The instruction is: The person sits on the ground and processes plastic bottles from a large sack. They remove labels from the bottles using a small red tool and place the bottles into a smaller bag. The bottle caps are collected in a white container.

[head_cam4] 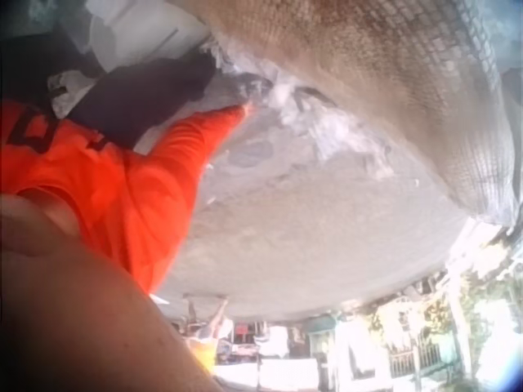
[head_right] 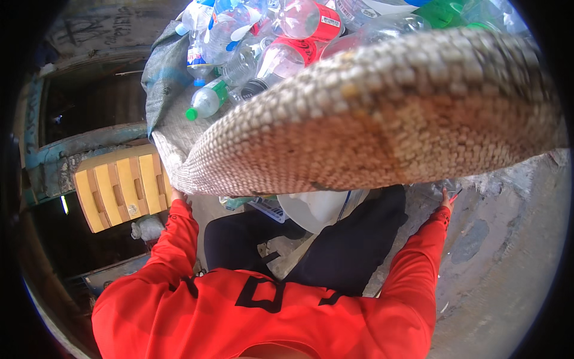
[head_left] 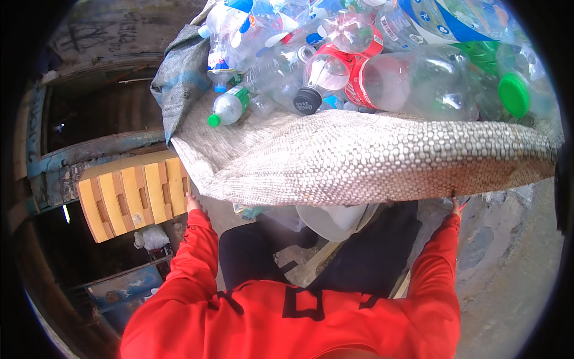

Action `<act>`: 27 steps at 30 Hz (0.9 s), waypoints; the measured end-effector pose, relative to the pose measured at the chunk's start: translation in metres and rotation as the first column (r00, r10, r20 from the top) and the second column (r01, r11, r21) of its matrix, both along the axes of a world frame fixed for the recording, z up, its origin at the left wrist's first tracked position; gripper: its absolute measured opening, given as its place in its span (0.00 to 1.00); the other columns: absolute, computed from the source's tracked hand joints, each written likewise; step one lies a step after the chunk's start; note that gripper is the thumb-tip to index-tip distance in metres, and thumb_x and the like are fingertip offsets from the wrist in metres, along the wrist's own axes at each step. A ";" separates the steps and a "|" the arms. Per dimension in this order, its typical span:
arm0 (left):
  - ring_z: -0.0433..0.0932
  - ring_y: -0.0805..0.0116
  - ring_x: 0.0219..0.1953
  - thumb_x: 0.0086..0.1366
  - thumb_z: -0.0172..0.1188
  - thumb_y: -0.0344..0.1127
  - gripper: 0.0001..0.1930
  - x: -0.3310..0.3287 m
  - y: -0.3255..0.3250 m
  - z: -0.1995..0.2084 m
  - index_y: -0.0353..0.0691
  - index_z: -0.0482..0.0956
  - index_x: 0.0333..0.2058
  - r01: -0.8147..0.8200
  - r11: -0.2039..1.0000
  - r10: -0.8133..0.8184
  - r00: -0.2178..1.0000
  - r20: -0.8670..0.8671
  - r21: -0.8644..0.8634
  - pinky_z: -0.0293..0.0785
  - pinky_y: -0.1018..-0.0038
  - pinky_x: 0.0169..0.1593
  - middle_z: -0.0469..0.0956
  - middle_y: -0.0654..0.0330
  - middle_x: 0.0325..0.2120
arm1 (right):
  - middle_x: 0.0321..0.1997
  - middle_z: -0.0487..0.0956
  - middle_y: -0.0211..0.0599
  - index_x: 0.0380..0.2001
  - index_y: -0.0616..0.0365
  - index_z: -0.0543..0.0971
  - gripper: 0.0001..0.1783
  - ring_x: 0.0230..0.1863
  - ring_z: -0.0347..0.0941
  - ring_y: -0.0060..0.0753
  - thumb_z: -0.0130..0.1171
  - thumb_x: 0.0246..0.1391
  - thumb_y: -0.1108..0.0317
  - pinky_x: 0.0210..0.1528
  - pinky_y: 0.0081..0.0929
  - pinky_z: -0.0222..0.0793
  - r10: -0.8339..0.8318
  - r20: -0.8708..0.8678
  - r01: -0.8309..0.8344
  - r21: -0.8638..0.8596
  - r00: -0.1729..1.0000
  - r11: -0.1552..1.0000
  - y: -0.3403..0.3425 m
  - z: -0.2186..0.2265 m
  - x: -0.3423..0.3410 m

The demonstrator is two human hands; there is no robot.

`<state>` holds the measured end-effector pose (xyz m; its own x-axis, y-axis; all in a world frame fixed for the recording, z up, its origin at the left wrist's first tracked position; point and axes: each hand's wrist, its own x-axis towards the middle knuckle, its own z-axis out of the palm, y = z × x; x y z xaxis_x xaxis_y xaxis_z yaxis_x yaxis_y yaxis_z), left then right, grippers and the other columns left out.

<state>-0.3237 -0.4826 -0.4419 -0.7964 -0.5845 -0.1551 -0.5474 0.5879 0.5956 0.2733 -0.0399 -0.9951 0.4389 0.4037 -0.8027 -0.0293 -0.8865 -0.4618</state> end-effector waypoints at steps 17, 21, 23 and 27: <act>0.57 0.64 0.58 0.58 0.42 0.63 0.34 0.007 -0.020 -0.031 0.52 0.58 0.58 -0.060 0.967 0.038 0.995 0.092 0.246 0.52 0.55 0.53 0.59 0.62 0.58 | 0.45 0.74 0.46 0.47 0.64 0.70 0.48 0.44 0.71 0.45 0.66 0.23 0.41 0.48 0.37 0.63 0.141 0.545 -0.135 -0.051 0.827 0.990 0.004 0.191 0.053; 0.58 0.64 0.57 0.56 0.46 0.63 0.36 -0.018 -0.054 -0.067 0.49 0.59 0.58 -0.048 0.927 0.023 0.997 0.073 0.371 0.52 0.54 0.53 0.61 0.61 0.56 | 0.46 0.73 0.47 0.47 0.65 0.70 0.48 0.44 0.71 0.44 0.68 0.24 0.41 0.48 0.36 0.64 0.007 0.665 -0.116 0.119 0.746 0.986 0.022 0.277 0.108; 0.60 0.64 0.55 0.54 0.48 0.63 0.37 -0.029 -0.063 -0.080 0.48 0.59 0.58 -0.064 0.898 0.040 0.997 0.066 0.435 0.54 0.55 0.53 0.63 0.60 0.55 | 0.45 0.74 0.47 0.47 0.66 0.70 0.47 0.44 0.71 0.43 0.69 0.25 0.43 0.47 0.35 0.64 -0.056 0.649 -0.091 0.190 0.759 0.978 0.032 0.344 0.110; 0.68 0.64 0.32 0.49 0.55 0.63 0.34 -0.061 -0.058 -0.097 0.35 0.71 0.42 -0.055 0.893 0.089 0.995 -0.053 0.447 0.63 0.66 0.35 0.73 0.57 0.38 | 0.45 0.74 0.44 0.47 0.64 0.71 0.44 0.42 0.71 0.39 0.70 0.28 0.46 0.46 0.33 0.65 -0.219 0.641 -0.171 0.488 0.736 0.856 0.048 0.454 0.130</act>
